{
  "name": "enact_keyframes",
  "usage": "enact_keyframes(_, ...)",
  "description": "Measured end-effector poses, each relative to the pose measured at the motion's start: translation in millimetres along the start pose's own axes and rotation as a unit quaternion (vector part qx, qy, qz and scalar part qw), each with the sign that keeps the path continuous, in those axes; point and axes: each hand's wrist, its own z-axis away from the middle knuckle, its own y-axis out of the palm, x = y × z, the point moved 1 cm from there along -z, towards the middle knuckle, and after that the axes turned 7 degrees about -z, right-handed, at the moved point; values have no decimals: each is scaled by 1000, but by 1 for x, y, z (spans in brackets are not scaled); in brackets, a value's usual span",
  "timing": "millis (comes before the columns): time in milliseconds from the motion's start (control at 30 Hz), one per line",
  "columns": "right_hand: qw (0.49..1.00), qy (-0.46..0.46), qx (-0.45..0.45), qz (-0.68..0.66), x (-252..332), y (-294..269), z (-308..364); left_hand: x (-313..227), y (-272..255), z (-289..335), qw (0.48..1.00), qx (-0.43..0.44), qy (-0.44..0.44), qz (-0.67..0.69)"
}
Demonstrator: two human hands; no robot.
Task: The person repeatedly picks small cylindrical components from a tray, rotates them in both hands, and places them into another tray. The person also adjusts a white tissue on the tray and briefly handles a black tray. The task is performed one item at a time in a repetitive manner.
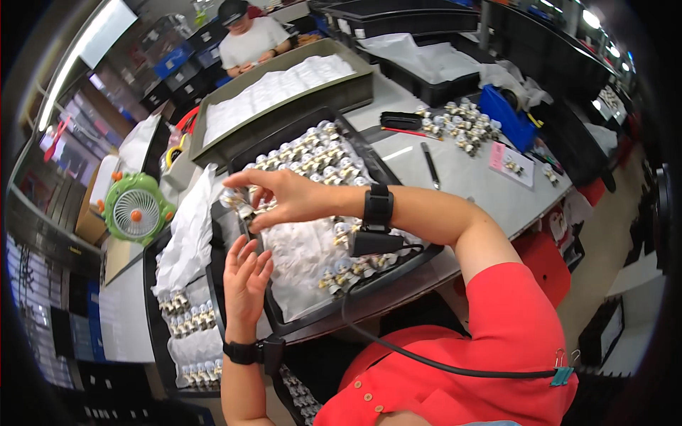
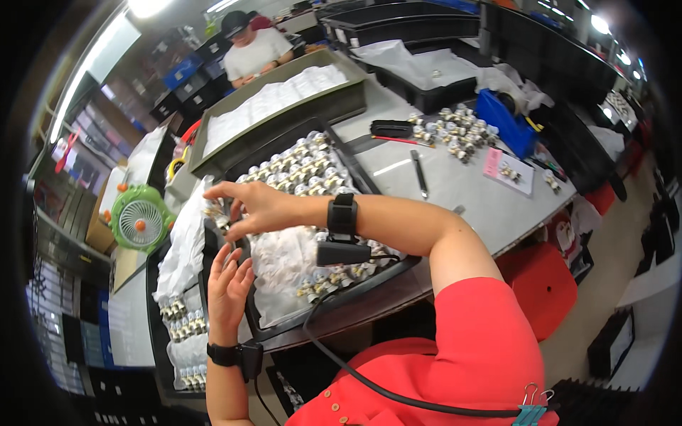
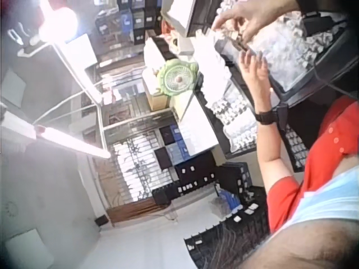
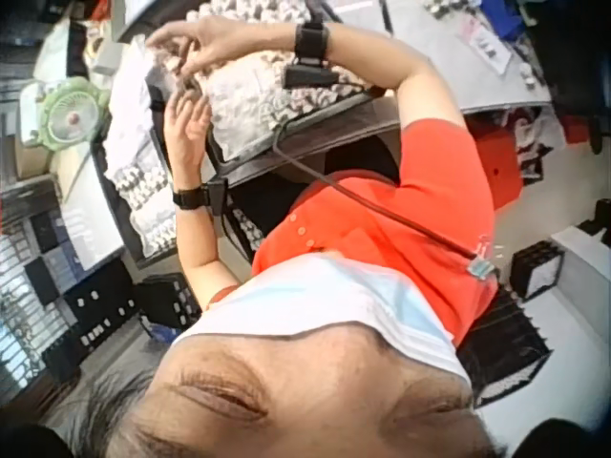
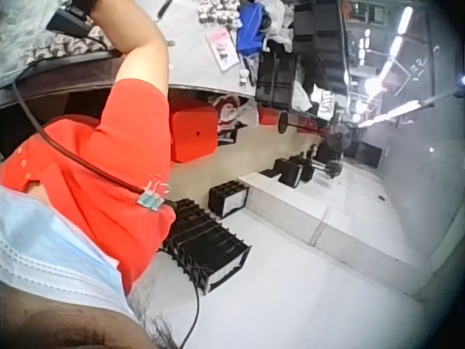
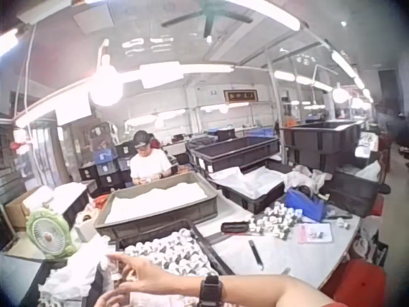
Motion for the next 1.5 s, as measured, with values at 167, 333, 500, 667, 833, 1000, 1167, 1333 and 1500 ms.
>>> enact_keyframes(167, 984, 14, 53, 172, 67, -53, 6, 2, -6, 0, 1000, 7, 2, -16)
enact_keyframes(333, 940, 22, -62, 334, 99, -152, 80, 0, -3, 6, 999, 1, 6, -32)
enact_keyframes(500, 850, 262, -268, 371, 126, -250, 220, 2, 7, 5, 998, 12, 4, -64)
enact_keyframes(667, 744, 337, -355, 455, 105, -303, 349, 1, 3, 4, 998, 6, 6, -65)
enact_keyframes(833, 709, 395, -291, 507, 91, -288, 382, 2, -1, 4, 998, 1, 12, -55)
enact_keyframes(1000, 704, 473, -274, 453, 77, -297, 394, 3, -2, 3, 998, 3, 15, -57)
enact_keyframes(1167, 705, 431, -314, 467, 65, -284, 394, 3, -1, 2, 998, 9, 15, -54)
enact_keyframes(1333, 708, 401, -300, 498, 57, -282, 392, -1, 6, 7, 997, 16, 39, -68)
enact_keyframes(1500, 796, 354, -384, 305, 87, -233, 344, -17, 54, 33, 990, 76, 33, -114)
